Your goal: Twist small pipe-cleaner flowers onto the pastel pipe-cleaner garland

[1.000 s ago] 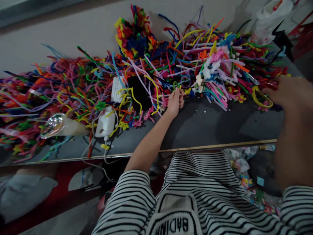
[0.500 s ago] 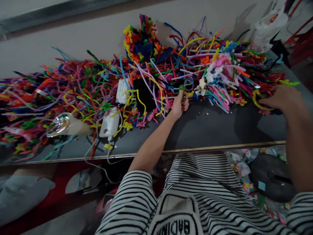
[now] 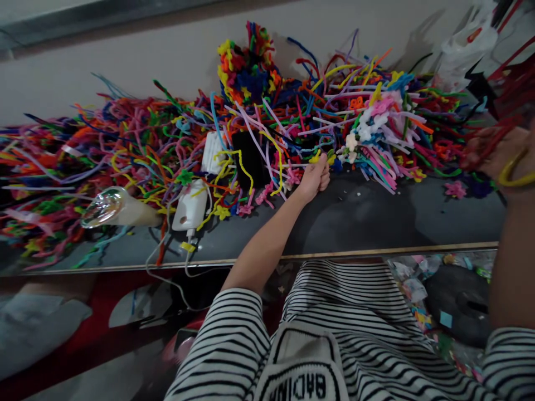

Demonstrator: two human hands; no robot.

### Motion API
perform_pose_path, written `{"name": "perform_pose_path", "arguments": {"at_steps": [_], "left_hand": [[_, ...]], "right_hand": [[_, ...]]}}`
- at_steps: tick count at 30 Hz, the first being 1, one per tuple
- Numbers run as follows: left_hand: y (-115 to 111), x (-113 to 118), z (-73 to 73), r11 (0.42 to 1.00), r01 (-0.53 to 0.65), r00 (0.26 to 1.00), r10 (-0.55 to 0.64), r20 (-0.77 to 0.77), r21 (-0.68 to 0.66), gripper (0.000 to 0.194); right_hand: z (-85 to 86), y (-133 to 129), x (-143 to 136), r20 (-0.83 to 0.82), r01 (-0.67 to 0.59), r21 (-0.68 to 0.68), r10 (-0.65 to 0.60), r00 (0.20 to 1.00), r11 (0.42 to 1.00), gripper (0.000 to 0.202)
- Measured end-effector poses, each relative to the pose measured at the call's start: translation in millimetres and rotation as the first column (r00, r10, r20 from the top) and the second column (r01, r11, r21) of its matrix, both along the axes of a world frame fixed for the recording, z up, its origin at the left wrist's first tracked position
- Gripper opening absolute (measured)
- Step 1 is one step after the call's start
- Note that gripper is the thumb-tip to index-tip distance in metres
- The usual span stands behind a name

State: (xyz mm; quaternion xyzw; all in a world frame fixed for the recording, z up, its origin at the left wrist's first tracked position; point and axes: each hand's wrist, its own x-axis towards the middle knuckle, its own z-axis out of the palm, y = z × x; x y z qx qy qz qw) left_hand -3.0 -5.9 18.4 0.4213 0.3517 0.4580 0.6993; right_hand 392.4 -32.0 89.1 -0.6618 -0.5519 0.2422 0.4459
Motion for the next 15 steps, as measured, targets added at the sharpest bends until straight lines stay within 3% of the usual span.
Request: {"name": "perform_pose_path", "arguments": {"at_steps": [1,2,5,6,8,11,13,15], "left_hand": [[0,1,0.2,1.0,-0.003,1.0,0.004,-0.017,0.004,0.06],[-1,1,0.6,1.0,-0.005,1.0,0.005,-0.027,0.006,0.06],[-2,1,2.4,1.0,0.002,1.0,-0.002,-0.03,0.003,0.062],[-2,1,3.1,1.0,0.005,1.0,-0.005,-0.028,0.0,0.062],[-3,1,4.0,1.0,0.009,1.0,-0.009,-0.026,-0.014,0.063],[-3,0,3.9,0.999,0.012,1.0,-0.013,-0.027,-0.038,0.063],[-4,0,3.0,0.999,0.012,1.0,-0.013,-0.028,-0.036,0.063],[-4,0,1.7,1.0,0.012,0.999,-0.013,-0.032,-0.024,0.063]], "right_hand": [[10.0,-8,-17,-0.212,-0.085,-0.05,0.072,0.975,0.995,0.088],[18.9,-17,-33,-0.305,-0.195,-0.107,0.155,0.94,0.975,0.089],[34.2,-46,-76,-0.369,-0.464,-0.19,0.375,0.85,0.865,0.092],[34.5,-54,-90,-0.398,-0.552,-0.192,0.45,0.799,0.811,0.091],[28.7,-65,-117,-0.535,-0.738,-0.214,0.556,0.636,0.639,0.087],[11.2,-67,-152,-0.743,-0.886,-0.263,0.505,0.438,0.381,0.08],[0.1,-61,-169,-0.808,-0.919,-0.259,0.454,0.375,0.298,0.076],[-7.1,-53,-180,-0.832,-0.931,-0.255,0.43,0.349,0.261,0.074]]}}
